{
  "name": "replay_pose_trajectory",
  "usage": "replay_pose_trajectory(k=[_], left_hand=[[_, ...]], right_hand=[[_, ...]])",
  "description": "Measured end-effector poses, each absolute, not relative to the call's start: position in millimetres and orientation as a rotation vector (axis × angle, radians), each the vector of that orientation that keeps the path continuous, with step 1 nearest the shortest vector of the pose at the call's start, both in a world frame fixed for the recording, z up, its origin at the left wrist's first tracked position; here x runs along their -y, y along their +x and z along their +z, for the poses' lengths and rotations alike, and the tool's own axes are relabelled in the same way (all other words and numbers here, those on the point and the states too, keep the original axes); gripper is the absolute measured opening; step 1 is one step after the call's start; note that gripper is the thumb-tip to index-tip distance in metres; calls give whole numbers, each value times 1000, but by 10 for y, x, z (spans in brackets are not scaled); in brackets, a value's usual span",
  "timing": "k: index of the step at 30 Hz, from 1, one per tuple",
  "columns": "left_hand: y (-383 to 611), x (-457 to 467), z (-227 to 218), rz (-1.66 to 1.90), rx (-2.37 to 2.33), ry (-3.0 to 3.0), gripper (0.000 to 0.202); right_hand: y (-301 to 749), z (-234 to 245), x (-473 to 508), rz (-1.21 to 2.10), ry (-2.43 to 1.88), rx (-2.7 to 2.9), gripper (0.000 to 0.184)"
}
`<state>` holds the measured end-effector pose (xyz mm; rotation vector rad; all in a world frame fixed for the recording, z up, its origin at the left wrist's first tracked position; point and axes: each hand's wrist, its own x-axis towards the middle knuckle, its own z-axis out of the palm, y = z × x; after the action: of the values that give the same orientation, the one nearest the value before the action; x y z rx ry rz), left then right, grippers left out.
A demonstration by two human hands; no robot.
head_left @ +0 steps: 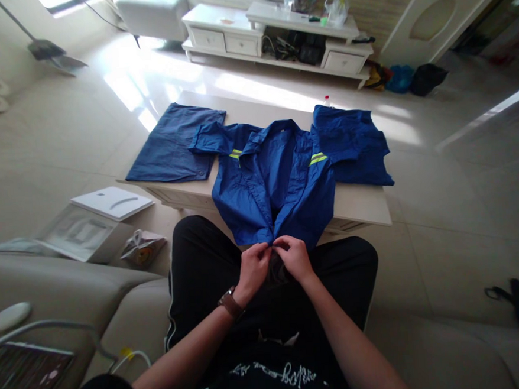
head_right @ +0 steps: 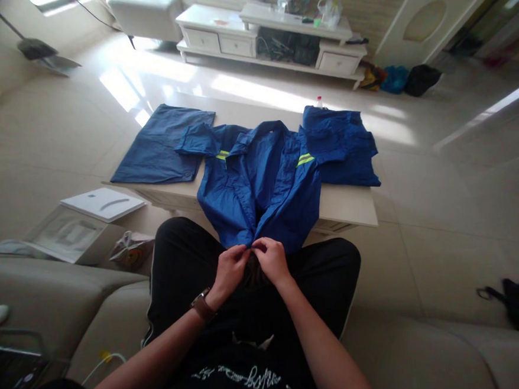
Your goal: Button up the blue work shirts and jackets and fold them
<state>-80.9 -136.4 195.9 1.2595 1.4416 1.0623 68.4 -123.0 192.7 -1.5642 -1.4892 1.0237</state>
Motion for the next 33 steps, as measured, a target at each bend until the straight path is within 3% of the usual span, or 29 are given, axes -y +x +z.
replay_pose_trajectory(k=[6, 12, 22, 27, 33], left_hand=[[-844, 1334, 1921, 1082, -1358, 1217, 20], [-863, 1287, 1733, 1057, -1219, 1078, 19], [-837, 1215, 1761, 986, -1294, 1197, 22], [-872, 1156, 1718, 1003, -1178, 954, 20], [-824, 1228, 1660, 1012, -1292, 658, 38]], right_hand=[[596, 1825, 1208, 1173, -1579, 1227, 20], [454, 1780, 1331, 836, -1610, 1258, 16], [557, 1696, 1356, 754, -1564, 1415, 9], [528, 1654, 1340, 770, -1604, 1450, 14], [540, 1680, 1366, 804, -1544, 1596, 14]])
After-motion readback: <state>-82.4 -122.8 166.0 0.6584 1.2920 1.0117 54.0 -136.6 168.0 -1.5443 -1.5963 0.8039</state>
